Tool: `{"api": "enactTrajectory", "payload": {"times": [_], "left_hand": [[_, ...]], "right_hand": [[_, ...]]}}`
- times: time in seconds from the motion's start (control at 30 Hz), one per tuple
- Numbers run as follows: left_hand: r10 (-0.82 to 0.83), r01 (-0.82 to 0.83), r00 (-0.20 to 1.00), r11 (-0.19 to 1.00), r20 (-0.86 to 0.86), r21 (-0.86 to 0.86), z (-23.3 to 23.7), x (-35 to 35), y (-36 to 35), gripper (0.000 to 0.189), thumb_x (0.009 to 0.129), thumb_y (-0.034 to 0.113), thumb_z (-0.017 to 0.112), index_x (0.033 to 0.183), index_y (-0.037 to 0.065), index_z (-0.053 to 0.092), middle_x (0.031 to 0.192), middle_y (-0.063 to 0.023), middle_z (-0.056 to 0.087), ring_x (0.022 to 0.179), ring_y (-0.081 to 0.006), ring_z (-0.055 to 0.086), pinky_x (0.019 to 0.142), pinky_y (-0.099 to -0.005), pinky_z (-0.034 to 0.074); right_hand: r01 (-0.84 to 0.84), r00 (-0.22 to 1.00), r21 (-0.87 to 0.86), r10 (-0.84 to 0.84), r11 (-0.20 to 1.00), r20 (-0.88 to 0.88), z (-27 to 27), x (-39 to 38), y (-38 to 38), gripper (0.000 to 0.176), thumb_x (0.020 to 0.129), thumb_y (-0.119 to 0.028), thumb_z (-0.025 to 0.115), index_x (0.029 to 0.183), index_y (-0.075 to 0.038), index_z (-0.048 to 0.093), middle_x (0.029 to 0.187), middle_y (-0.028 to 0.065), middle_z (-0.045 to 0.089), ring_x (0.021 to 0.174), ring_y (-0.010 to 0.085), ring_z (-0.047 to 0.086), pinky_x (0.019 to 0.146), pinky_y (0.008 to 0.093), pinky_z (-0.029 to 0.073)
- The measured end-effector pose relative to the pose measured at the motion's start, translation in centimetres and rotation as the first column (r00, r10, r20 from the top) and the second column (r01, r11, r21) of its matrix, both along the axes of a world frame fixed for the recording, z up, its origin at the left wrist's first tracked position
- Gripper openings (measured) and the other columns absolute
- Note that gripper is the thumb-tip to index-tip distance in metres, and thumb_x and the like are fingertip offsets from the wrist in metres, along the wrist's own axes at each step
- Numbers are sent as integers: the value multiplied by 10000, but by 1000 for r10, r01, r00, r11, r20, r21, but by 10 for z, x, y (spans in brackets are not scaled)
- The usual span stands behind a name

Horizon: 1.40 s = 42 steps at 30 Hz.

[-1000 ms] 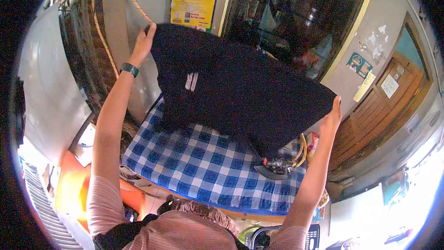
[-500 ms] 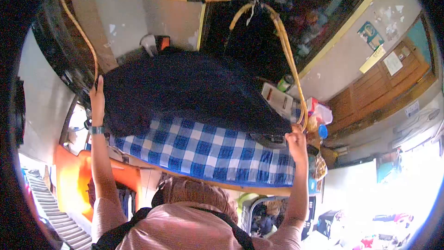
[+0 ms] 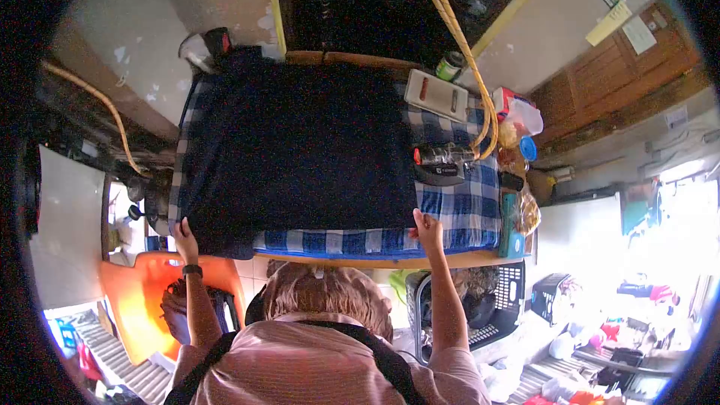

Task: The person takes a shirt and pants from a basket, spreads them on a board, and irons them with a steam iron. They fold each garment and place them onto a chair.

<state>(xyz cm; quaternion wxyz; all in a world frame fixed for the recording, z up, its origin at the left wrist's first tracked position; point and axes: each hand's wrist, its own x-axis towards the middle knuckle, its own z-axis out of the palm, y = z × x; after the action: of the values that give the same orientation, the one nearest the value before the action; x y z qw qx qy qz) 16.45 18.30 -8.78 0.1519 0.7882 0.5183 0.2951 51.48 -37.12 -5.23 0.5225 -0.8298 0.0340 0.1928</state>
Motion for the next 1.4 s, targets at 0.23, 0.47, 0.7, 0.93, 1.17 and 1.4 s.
{"api": "enactTrajectory", "payload": {"times": [0.23,0.47,0.7,0.93,1.17,1.4], "left_hand": [[-1,-13,979,997,-202,-72,-3,-9,-11,319,962,325,507,1035,14,497,911,-242,564,865,-441,550,735,-481,437],[-139,255,945,880,-295,401,34,79,-78,441,915,256,552,1303,74,447,1338,-205,423,1290,-389,355,1052,-507,274],[-565,567,820,782,-90,261,78,182,-150,404,875,196,616,1236,50,506,1398,-228,339,1324,-443,284,1081,-531,234],[-971,972,232,230,-50,44,73,242,-228,377,847,226,643,1191,105,547,1365,-164,407,1313,-368,351,1074,-516,283],[-995,985,-96,-97,14,-143,56,220,-259,460,876,352,616,1264,119,530,1430,-126,394,1368,-249,319,1127,-477,243],[-948,962,265,273,-173,-22,44,155,-224,502,766,122,645,1256,110,539,1372,-99,478,1319,-245,410,1125,-463,282]], "right_hand": [[33,991,-198,-6,980,133,5,-26,3,481,863,-385,664,603,-14,502,507,92,559,470,211,606,482,346,481],[-306,541,-691,717,655,440,26,-39,46,486,937,-259,488,1371,-55,411,1432,221,352,1351,399,296,1117,474,248],[18,476,-704,613,710,631,99,60,32,637,797,-229,596,1384,-74,403,1372,218,363,1299,452,295,1094,556,240],[-565,109,-820,993,91,35,143,228,40,605,638,-403,768,1144,-103,625,887,116,636,920,297,611,809,395,481],[-755,641,-344,739,558,-206,121,254,39,381,762,-256,743,1023,-20,599,699,93,648,564,135,613,512,292,488],[-396,913,-293,408,870,-21,146,164,60,503,681,-193,703,1142,-34,580,665,62,632,492,123,584,482,288,477]]}}
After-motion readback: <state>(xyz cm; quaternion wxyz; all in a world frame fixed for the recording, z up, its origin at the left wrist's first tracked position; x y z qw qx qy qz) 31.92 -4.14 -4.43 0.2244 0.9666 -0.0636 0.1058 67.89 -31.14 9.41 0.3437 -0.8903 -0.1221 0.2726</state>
